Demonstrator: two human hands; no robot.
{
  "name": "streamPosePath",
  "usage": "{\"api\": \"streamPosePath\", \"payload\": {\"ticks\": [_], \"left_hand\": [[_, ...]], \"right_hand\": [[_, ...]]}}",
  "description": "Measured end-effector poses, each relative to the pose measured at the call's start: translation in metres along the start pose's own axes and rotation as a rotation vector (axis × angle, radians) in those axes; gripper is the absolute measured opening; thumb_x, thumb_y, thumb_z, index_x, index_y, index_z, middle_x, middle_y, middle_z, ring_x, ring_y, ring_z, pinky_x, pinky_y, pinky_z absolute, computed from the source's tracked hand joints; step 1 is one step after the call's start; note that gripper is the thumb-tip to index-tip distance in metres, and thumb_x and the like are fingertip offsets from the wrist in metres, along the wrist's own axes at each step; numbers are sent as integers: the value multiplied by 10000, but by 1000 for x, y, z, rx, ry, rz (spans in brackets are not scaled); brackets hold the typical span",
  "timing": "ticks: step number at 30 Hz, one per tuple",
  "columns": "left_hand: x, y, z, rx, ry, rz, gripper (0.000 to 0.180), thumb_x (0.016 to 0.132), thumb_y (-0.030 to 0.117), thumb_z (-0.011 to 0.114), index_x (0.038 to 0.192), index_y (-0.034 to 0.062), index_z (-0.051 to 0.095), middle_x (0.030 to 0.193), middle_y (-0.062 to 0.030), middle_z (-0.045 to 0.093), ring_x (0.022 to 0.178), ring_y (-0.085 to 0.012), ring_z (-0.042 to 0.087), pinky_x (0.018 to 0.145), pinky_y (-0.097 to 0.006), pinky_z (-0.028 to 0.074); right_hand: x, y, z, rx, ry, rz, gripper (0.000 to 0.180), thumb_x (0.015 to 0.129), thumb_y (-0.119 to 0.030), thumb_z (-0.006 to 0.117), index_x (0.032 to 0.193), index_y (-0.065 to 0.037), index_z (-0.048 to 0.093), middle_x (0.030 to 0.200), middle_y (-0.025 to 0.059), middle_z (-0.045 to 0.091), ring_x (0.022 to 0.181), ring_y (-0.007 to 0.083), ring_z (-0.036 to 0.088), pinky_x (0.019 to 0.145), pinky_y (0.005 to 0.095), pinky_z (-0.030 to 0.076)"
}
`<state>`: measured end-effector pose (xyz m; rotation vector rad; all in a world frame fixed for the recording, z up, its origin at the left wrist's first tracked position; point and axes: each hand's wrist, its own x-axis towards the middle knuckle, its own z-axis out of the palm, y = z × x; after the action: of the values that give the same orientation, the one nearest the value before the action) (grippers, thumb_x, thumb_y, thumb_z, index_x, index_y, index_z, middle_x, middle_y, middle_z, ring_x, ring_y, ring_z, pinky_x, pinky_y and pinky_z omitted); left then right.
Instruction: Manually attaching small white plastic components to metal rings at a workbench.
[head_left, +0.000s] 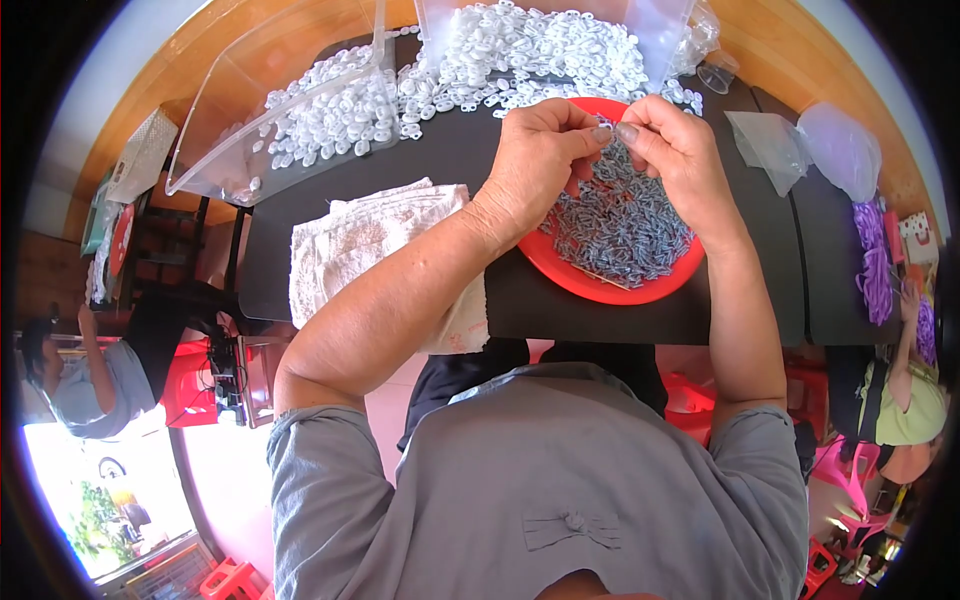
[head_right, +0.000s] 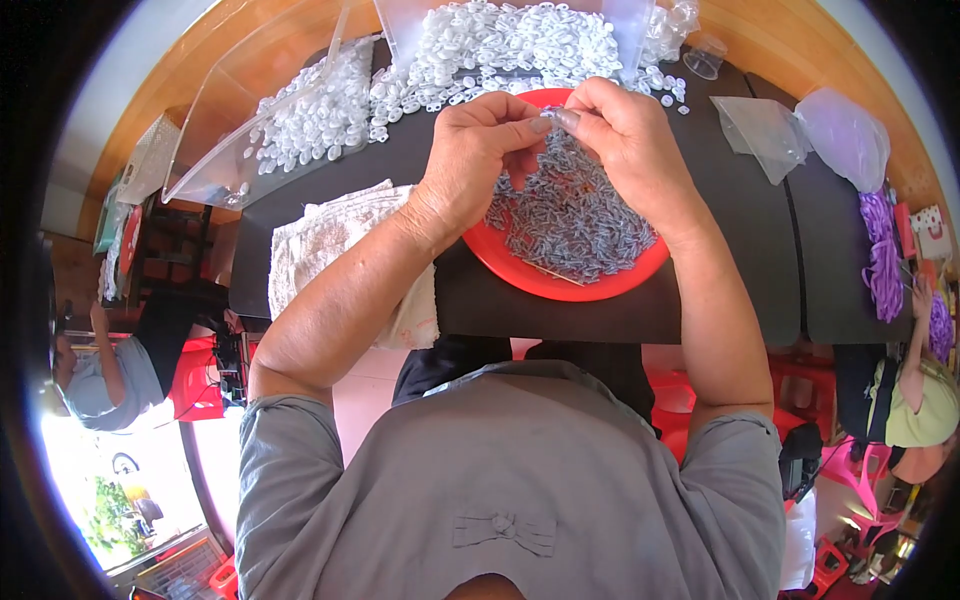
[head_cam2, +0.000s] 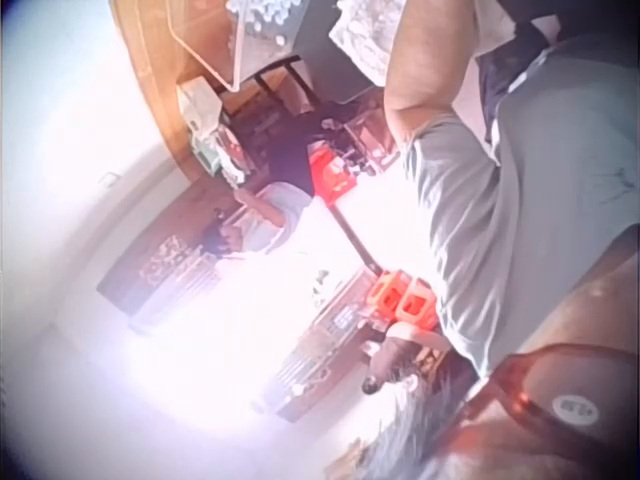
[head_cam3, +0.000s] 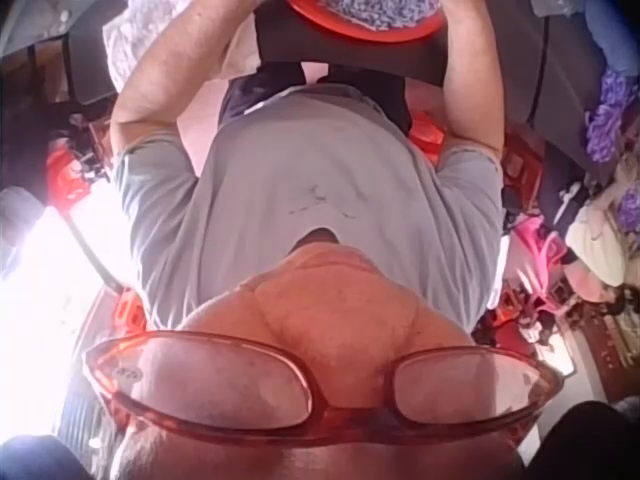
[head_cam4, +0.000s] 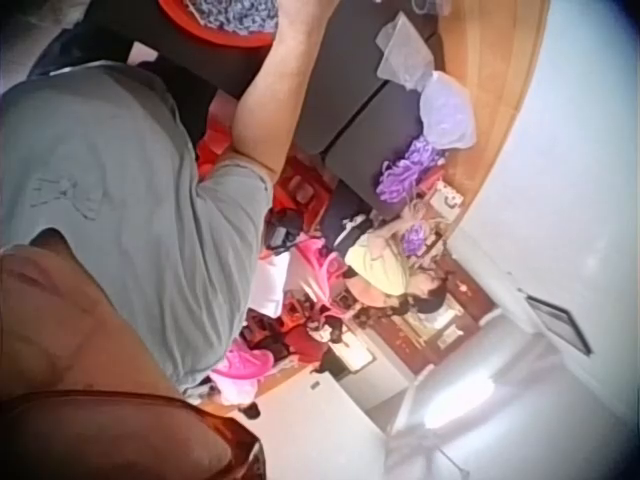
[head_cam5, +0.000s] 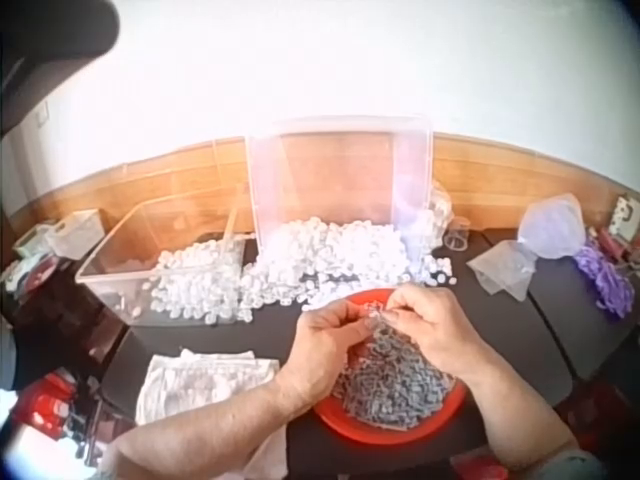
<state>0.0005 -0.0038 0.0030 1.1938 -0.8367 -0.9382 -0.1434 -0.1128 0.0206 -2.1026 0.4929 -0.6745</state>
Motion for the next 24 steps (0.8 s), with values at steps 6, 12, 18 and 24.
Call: {"api": "streamPosePath", "payload": {"ticks": [6,12,18,24], "left_hand": [[0,1,0,31,8,11,103,882,91,653,873,-9,628,709,-38,613,575,-97,567,479,-228,445],[1,-1,-1,50,16,8,104,881,87,655,882,-13,627,711,-38,614,570,-94,562,472,-226,442],[1,-5,0,101,12,45,99,881,87,655,878,-7,624,709,-25,603,565,-81,541,474,-221,434],[-2,-6,3,179,40,141,110,841,66,668,816,-21,605,658,-21,577,561,-79,527,497,-248,435]], "right_hand": [[0,1,-1,8,-14,-2,132,931,-150,574,852,-47,557,699,-40,504,631,45,456,554,201,372],[0,-1,-1,3,-30,-8,137,931,-149,573,843,-46,553,692,-40,504,627,44,454,552,202,370],[0,0,3,-13,-17,-33,133,933,-145,567,844,-48,553,696,-36,515,628,46,463,547,206,377],[-3,-3,8,7,-16,-46,122,937,-125,551,843,-46,555,703,-29,529,626,43,473,546,200,382]]}}
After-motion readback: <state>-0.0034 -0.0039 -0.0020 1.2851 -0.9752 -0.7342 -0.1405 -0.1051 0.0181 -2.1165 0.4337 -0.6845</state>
